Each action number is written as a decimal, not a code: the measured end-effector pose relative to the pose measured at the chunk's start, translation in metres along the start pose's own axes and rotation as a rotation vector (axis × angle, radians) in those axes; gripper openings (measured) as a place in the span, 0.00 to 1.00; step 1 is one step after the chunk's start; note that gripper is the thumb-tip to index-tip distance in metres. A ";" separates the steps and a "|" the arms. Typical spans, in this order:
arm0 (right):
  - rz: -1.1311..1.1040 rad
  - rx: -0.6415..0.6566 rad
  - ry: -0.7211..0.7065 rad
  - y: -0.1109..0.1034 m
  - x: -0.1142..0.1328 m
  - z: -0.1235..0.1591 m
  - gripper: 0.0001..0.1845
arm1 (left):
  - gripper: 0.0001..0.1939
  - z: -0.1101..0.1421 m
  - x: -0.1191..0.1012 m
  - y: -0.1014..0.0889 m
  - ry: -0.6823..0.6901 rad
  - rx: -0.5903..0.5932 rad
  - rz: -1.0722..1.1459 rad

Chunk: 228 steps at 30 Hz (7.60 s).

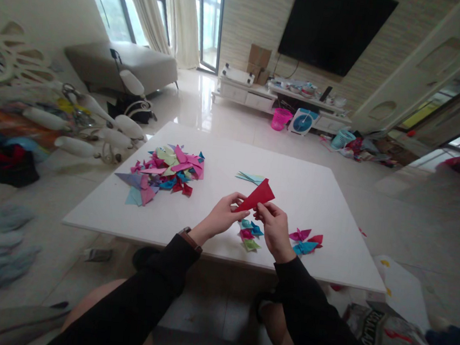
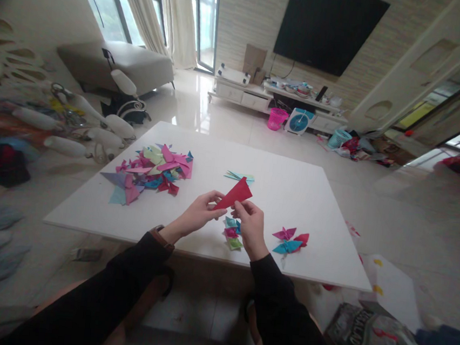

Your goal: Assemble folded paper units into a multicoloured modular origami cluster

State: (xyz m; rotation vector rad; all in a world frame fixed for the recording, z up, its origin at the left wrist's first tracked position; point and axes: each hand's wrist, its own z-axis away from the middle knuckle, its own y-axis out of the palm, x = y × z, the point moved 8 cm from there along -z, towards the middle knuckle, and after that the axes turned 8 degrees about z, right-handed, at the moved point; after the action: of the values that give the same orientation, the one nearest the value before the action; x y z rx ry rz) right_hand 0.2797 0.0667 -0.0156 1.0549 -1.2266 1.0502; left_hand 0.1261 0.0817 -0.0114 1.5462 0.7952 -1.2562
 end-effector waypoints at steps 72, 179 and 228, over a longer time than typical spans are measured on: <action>0.024 -0.071 -0.141 0.000 0.014 0.009 0.15 | 0.16 0.007 0.012 -0.002 -0.074 -0.103 0.193; -0.218 -0.232 -0.153 -0.051 0.032 -0.029 0.15 | 0.18 -0.033 -0.015 -0.018 0.143 -0.511 0.393; -0.163 -0.384 0.260 -0.057 -0.031 -0.016 0.21 | 0.13 -0.149 0.076 -0.114 -0.217 -0.682 -0.488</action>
State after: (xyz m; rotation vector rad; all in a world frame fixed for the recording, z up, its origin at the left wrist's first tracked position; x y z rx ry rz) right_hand 0.3375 0.0702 -0.0498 0.6846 -1.0576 0.7593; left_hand 0.0932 0.2540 -0.1132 0.6746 1.3337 -1.2727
